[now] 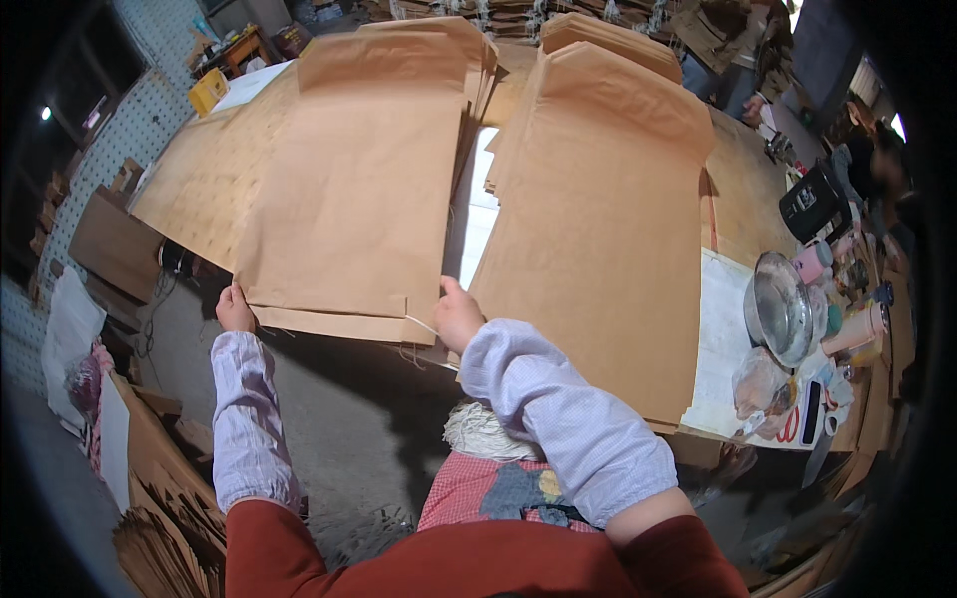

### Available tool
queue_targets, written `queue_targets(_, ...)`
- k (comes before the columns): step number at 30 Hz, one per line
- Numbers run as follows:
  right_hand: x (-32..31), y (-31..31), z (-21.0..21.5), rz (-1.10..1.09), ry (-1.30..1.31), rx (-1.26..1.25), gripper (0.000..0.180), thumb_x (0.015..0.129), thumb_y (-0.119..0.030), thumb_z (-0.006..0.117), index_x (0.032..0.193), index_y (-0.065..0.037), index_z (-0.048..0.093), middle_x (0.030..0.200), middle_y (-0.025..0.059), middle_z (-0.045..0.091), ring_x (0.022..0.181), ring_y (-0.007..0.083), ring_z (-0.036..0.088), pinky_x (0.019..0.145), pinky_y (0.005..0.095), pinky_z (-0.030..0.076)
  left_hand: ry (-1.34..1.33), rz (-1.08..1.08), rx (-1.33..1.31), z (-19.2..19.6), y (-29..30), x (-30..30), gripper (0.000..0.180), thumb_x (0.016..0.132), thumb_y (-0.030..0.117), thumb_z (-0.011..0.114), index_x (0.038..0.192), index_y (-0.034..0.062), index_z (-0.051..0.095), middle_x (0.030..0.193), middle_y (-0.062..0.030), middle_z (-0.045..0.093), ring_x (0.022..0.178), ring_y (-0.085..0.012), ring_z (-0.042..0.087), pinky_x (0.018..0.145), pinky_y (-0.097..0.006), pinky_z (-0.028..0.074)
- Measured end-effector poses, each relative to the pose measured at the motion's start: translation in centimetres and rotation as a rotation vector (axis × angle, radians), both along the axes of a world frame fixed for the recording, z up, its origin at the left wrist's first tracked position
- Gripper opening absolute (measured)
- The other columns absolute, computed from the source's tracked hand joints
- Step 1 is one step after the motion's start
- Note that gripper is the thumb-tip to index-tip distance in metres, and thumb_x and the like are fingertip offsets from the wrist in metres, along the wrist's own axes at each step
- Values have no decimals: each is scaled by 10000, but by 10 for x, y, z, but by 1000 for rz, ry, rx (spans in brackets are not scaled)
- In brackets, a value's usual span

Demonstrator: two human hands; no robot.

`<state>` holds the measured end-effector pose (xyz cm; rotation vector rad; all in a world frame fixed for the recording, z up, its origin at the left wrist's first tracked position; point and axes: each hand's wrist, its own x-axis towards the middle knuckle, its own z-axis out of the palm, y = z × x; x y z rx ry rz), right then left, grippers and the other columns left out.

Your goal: The person repeatedly applies glue to the edge of a flat brown paper package using a brush, then presses a white string along the glued edge to secure it. The person works on multiple packages in sequence, moving each finished unit aside and bringing a new one into position.

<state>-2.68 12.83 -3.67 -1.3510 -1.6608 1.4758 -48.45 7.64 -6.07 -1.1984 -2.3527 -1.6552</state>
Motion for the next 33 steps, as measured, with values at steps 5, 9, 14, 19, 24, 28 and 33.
queue_targets(5,76,-76,21,673,32,-13,410,908,-160,602,1279,-22,494,845,187,653,786,269,651,690,371,510,514,601,-362,-1,5,8,377,846,322,681,1133,96,587,1081,-162,638,1015,-368,591,873,-478,466)
queue_targets(9,252,-131,33,382,35,288,286,901,-128,635,1174,-44,654,934,82,669,816,177,626,693,298,499,615,5,-201,28,-4,125,239,872,143,649,1091,51,632,1085,-126,630,1058,-318,574,922,-412,440)
queue_targets(14,447,-169,71,-593,-1275,532,353,833,-34,572,1184,-62,608,960,155,615,856,341,610,773,390,497,720,-785,-24,38,-43,352,162,699,-1,690,840,65,648,797,-105,638,702,-286,616,621,-378,491)
queue_targets(19,489,-189,56,-425,-1398,563,503,767,-22,635,1259,-111,584,955,150,577,888,354,593,765,405,498,859,-1215,-137,57,-44,466,223,677,113,722,886,84,649,834,-66,578,800,-249,585,665,-369,453)
queue_targets(24,520,-164,72,-1049,-715,639,232,840,-128,708,1022,12,675,909,124,688,790,193,657,704,312,504,737,-1312,-230,65,-25,476,364,629,145,767,958,64,636,873,-72,596,840,-283,583,734,-397,467)
queue_targets(28,554,-96,86,-1174,-461,556,231,823,-163,737,931,36,691,814,92,700,643,147,656,568,299,506,812,-1237,-317,62,-21,479,548,510,154,834,1007,57,625,1004,-98,592,950,-319,565,799,-427,465)
queue_targets(33,564,-28,46,-1147,-306,397,235,800,-169,756,904,28,679,688,75,688,537,132,643,489,298,503,791,-1120,-329,69,-12,488,621,507,190,857,1059,39,615,1140,-139,555,1044,-343,541,890,-440,451)
